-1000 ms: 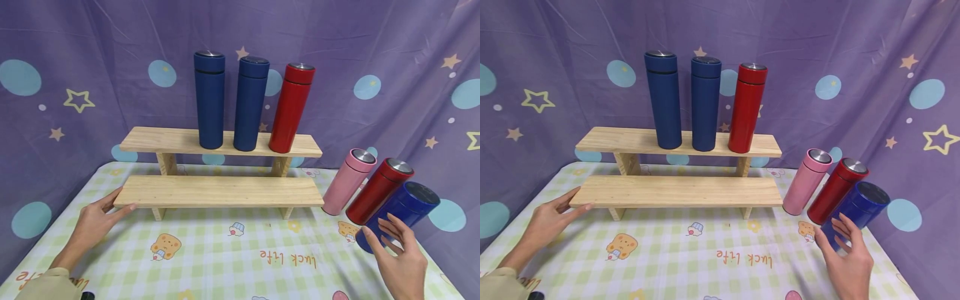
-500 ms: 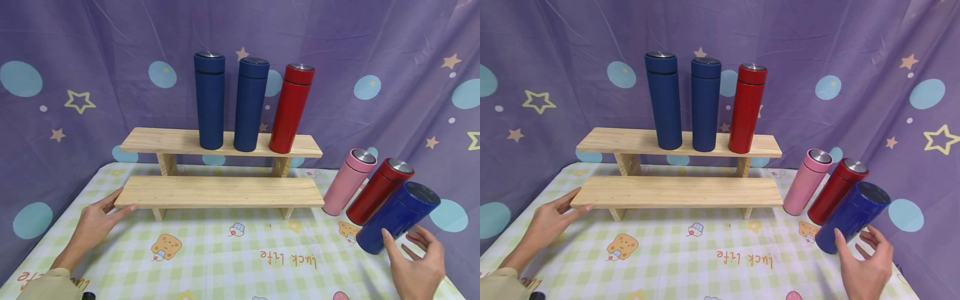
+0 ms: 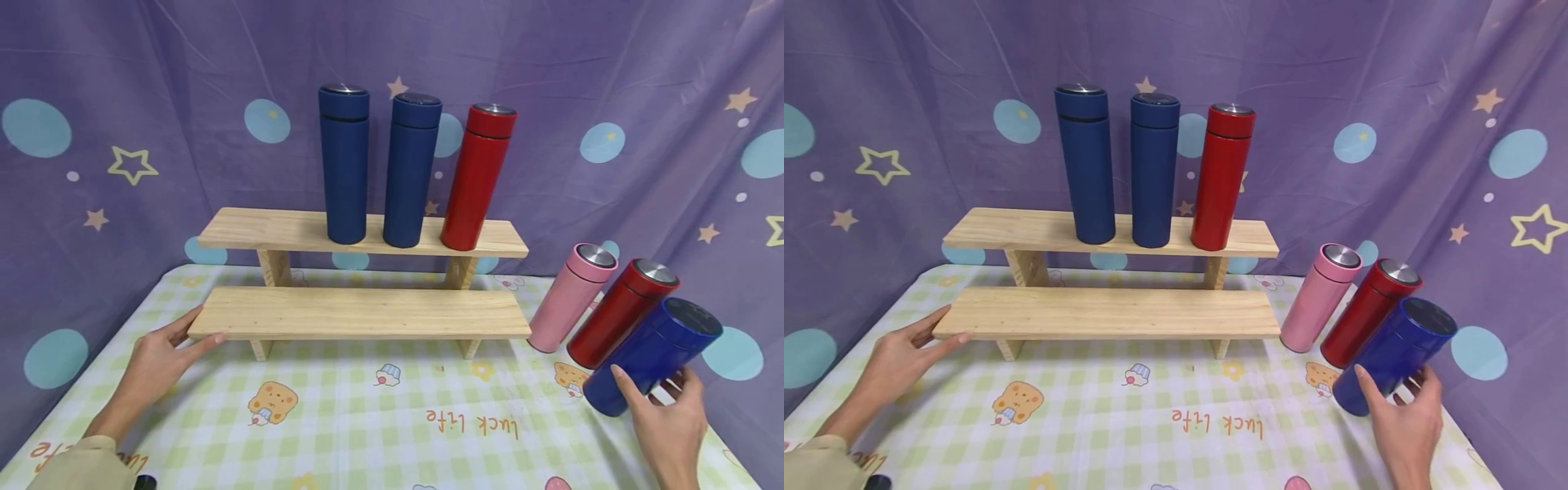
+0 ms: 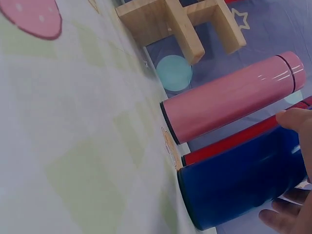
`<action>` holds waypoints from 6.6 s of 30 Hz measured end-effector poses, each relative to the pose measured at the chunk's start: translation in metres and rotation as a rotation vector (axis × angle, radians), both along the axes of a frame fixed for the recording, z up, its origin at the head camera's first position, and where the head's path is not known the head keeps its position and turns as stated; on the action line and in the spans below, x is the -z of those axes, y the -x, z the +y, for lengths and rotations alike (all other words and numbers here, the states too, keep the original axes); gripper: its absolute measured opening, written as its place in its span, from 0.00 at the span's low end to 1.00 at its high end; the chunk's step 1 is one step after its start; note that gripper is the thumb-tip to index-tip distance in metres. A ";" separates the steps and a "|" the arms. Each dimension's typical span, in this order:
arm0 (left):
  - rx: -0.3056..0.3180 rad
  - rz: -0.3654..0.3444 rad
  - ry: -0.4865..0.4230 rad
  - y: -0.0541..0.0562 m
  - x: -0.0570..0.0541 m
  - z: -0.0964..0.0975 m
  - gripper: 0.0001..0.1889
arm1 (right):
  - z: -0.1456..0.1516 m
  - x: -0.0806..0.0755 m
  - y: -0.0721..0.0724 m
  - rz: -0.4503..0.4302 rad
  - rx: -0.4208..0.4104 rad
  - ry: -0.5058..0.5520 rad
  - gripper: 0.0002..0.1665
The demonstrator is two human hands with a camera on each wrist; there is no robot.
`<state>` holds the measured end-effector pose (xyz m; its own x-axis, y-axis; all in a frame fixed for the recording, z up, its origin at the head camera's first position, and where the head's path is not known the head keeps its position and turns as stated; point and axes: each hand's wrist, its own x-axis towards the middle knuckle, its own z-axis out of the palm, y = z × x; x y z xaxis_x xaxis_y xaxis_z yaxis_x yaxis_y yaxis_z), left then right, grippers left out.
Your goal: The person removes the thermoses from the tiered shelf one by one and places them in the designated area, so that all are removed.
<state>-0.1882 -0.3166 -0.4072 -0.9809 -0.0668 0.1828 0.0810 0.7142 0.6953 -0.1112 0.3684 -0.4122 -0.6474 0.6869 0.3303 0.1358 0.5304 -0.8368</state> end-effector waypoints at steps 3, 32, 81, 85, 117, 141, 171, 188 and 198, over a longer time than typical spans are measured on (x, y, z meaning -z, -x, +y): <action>0.000 0.005 -0.001 0.000 0.000 0.000 0.45 | 0.000 0.000 0.002 -0.009 0.002 0.000 0.51; -0.005 -0.008 0.000 0.000 -0.003 0.001 0.46 | -0.039 -0.028 0.003 0.179 -0.086 -0.070 0.40; -0.006 0.028 0.004 -0.001 -0.001 0.001 0.44 | -0.229 -0.073 0.080 0.292 -0.932 0.082 0.42; -0.011 0.038 0.008 -0.001 -0.001 0.000 0.44 | -0.249 -0.075 0.088 0.281 -0.971 0.114 0.41; 0.000 -0.009 -0.015 -0.001 0.001 0.001 0.44 | -0.302 -0.066 0.108 0.230 -0.994 -0.016 0.41; -0.012 0.023 -0.004 0.000 0.001 -0.001 0.44 | -0.091 0.000 0.076 0.421 -0.235 -0.216 0.30; -0.010 0.020 -0.015 0.001 -0.001 0.000 0.44 | -0.064 0.004 0.107 0.167 -0.113 -0.138 0.44; -0.014 0.025 -0.011 0.000 -0.003 0.001 0.44 | -0.059 -0.007 0.087 0.199 -0.174 -0.161 0.42; -0.015 0.021 -0.009 0.000 -0.003 0.000 0.44 | -0.059 -0.033 0.072 0.225 -0.197 -0.197 0.41</action>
<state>-0.1881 -0.3164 -0.4047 -0.9758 -0.0830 0.2024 0.0849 0.7092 0.6999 -0.1833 0.3095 -0.3793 -0.6570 0.4648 0.5936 -0.1613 0.6824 -0.7129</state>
